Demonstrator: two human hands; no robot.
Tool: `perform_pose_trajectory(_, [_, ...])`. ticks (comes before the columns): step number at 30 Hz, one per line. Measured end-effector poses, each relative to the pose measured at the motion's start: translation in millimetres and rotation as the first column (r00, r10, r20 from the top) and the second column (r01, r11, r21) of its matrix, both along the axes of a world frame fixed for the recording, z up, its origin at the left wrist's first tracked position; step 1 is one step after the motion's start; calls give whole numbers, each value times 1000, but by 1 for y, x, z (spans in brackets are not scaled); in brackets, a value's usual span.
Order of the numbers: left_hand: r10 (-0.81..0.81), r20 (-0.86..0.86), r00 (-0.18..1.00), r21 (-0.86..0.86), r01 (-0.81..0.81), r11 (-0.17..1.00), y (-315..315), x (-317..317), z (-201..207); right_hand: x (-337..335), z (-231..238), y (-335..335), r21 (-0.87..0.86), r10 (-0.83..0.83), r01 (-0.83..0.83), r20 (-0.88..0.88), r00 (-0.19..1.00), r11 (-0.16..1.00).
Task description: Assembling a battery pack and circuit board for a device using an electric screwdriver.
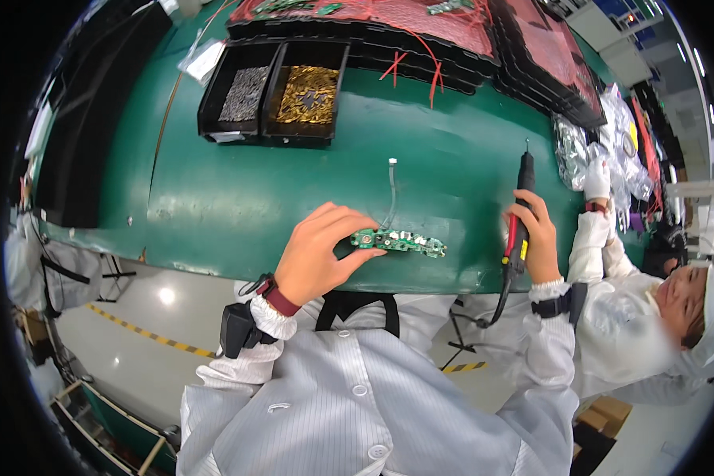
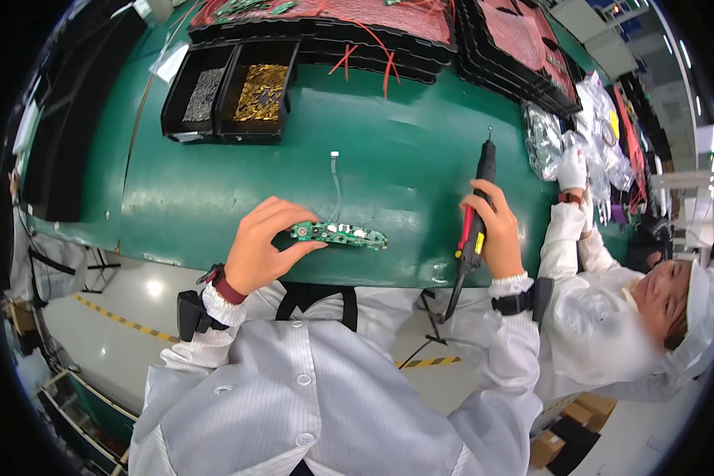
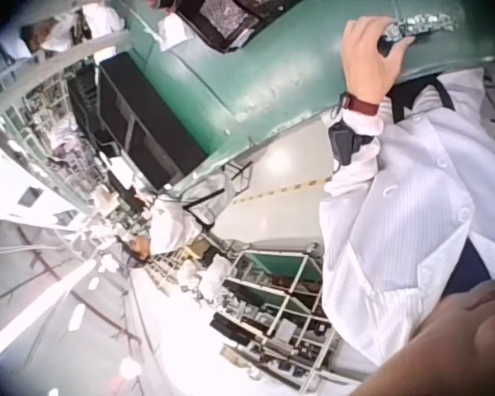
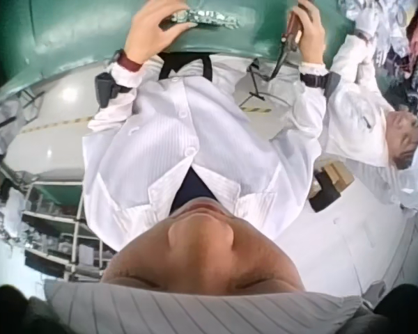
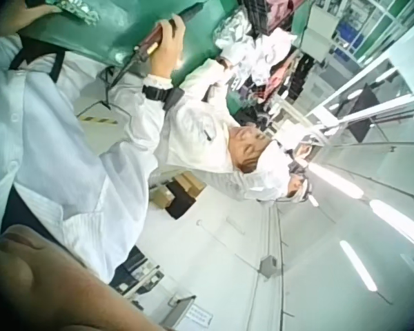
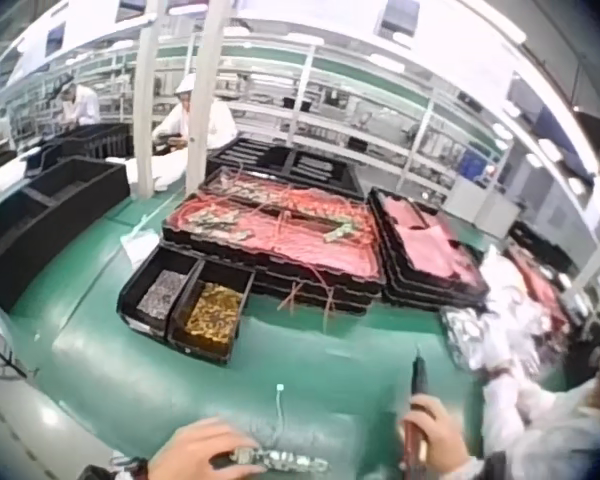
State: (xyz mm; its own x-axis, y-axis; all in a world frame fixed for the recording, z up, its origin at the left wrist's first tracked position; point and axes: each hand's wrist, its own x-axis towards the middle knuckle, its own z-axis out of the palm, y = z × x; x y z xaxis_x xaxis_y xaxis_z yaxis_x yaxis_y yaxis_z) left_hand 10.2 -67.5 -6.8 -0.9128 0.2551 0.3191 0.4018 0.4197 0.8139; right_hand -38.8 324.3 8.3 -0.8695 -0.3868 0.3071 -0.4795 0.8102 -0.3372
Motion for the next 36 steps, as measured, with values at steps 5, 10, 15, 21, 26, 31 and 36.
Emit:
perform_pose_trajectory(5, [77,34,996,-87,-73,993,-9,4,11,-15,-11,9,77,52,-54,26,998,996])
perform_pose_trajectory(10, [66,58,996,-146,-57,988,-8,3,16,5,41,-54,221,94,-112,88,992,969])
perform_pose_trajectory(15, [79,72,994,-110,-71,991,-8,2,8,15,57,-102,31,441,-454,185,878,890])
perform_pose_trajectory(21, [36,51,998,-84,-32,996,-9,-2,3,7,62,-116,212,492,-509,131,861,834])
perform_pose_trajectory(26, [42,22,999,-45,-41,998,-8,2,-3,1,73,-123,502,486,-458,83,870,733])
perform_pose_trajectory(31, [41,-16,999,-30,-42,999,-8,1,-6,-2,93,-112,459,383,-365,56,922,810])
perform_pose_trajectory(36, [19,-7,1000,-28,-19,999,-9,1,-7,1,89,-117,381,465,-474,123,877,794])
